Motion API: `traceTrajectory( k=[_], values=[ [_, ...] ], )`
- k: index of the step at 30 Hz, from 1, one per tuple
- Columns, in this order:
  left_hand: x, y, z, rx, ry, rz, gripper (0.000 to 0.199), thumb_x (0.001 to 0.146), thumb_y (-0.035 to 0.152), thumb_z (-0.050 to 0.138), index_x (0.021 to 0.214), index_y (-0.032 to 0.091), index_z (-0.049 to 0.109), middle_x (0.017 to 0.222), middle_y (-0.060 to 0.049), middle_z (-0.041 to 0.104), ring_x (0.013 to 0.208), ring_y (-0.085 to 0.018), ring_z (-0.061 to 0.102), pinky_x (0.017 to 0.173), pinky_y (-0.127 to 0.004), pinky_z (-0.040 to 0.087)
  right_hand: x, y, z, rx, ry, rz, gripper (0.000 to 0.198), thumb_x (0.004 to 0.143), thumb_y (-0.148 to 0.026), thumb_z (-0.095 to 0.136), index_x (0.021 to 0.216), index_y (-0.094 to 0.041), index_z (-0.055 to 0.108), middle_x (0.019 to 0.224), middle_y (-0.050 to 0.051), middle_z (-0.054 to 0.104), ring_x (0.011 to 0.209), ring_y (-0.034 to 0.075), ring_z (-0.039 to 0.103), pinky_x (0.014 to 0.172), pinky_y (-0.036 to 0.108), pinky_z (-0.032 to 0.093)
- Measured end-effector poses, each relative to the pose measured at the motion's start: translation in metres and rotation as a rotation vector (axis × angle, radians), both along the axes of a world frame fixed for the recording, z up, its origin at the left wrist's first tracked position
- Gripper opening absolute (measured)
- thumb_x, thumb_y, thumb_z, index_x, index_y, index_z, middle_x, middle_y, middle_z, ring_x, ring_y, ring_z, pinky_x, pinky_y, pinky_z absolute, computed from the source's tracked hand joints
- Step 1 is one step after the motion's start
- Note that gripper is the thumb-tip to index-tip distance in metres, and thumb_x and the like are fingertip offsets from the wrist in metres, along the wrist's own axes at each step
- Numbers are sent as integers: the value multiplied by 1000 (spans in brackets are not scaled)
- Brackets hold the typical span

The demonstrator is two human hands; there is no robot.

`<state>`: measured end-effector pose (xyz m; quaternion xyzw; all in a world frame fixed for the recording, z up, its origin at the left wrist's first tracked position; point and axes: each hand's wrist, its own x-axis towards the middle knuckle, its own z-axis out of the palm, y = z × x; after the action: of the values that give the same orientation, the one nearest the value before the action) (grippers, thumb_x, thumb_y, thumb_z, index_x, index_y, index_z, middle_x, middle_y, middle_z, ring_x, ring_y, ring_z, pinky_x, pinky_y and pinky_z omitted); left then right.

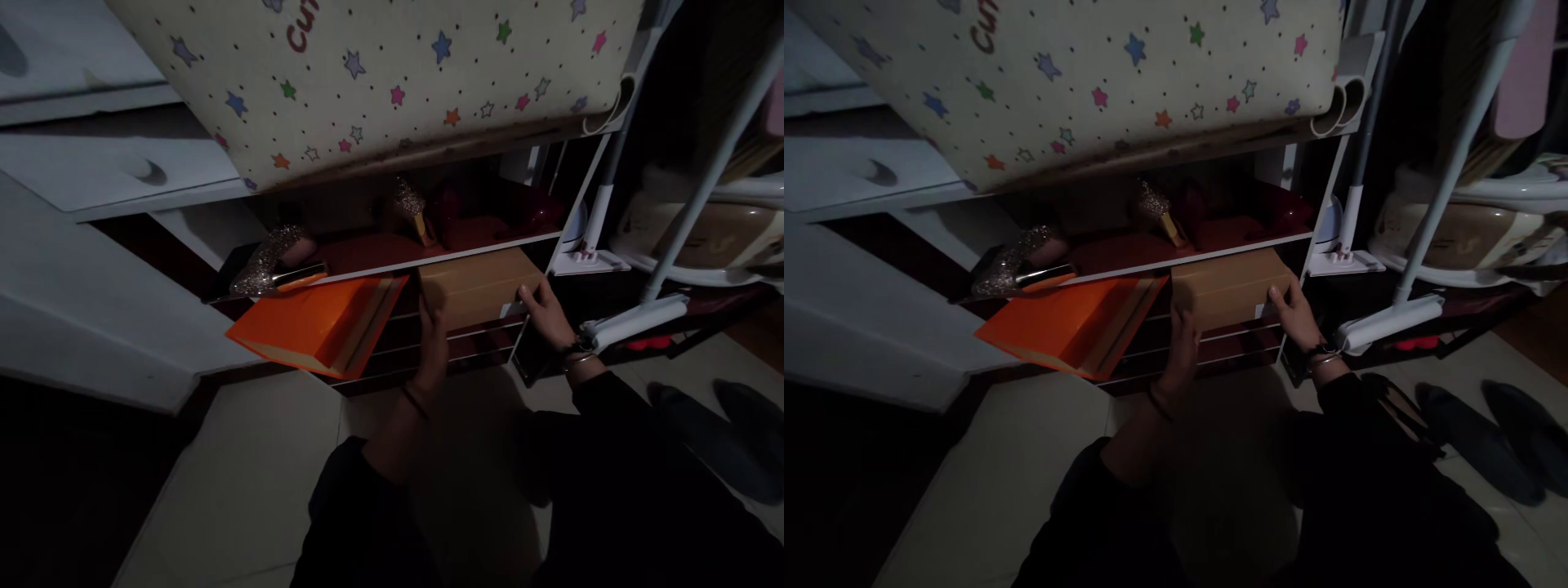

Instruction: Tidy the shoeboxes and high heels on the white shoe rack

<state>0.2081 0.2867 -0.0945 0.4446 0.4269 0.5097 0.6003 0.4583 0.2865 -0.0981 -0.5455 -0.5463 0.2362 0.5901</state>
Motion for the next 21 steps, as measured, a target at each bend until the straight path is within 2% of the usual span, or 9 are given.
traceTrajectory(
  k=[3,6,8,10,12,14,17,19,21],
  values=[
    [-1,-4,0,69,9,-7,72,108,64,40,173,41,17,181,-3,26,168,-21,23,135,-46,26,-3,-4,-3,-4,5,-70,87,91,-73,67,159,-24,44,158,16,57,146,31,55,127,55,39],
    [-11,-26,7,143,145,58,76,106,61,47,172,31,22,182,-7,20,169,-23,17,138,-43,16,-12,-20,2,63,3,-228,85,91,-62,71,160,-24,39,158,17,55,145,33,55,125,61,39],
    [-28,-47,16,299,295,149,74,104,58,55,167,29,31,180,-10,23,168,-26,17,138,-44,14,-23,-36,12,187,-43,-333,76,95,-54,67,160,-26,39,156,16,55,144,33,56,123,62,42],
    [-55,-64,26,529,425,263,65,102,55,59,158,27,43,173,-14,34,164,-31,27,137,-46,21,-41,-53,25,326,-122,-407,64,98,-49,61,156,-27,44,152,15,56,141,32,58,120,62,46],
    [-94,-68,34,704,516,479,53,100,53,62,144,25,52,158,-17,46,154,-34,40,133,-49,28,-66,-70,36,430,-213,-399,49,100,-44,60,146,-28,55,139,14,62,133,33,62,115,61,50],
    [-143,-56,39,735,524,766,44,102,49,59,136,23,50,146,-16,50,144,-32,48,128,-50,35,-98,-83,41,449,-292,-252,30,101,-39,59,127,-27,66,119,12,69,117,33,68,106,57,55],
    [-220,-21,40,551,468,1066,34,103,35,58,131,22,44,144,-15,43,138,-28,49,124,-47,37,-151,-87,34,275,-320,185,22,103,-38,57,114,-27,72,106,11,73,103,30,71,96,51,59],
    [-262,3,38,339,447,1112,30,105,27,52,131,18,38,146,-17,38,142,-28,41,128,-46,28,-185,-78,19,71,-245,433,30,102,-46,59,120,-26,74,114,12,74,105,31,71,98,51,59],
    [-287,19,33,262,447,985,22,111,28,38,128,14,36,146,-19,36,146,-29,33,130,-48,20,-214,-63,0,-162,-116,550,48,95,-61,67,126,-25,74,123,13,74,110,32,72,104,54,57]
  ],
)
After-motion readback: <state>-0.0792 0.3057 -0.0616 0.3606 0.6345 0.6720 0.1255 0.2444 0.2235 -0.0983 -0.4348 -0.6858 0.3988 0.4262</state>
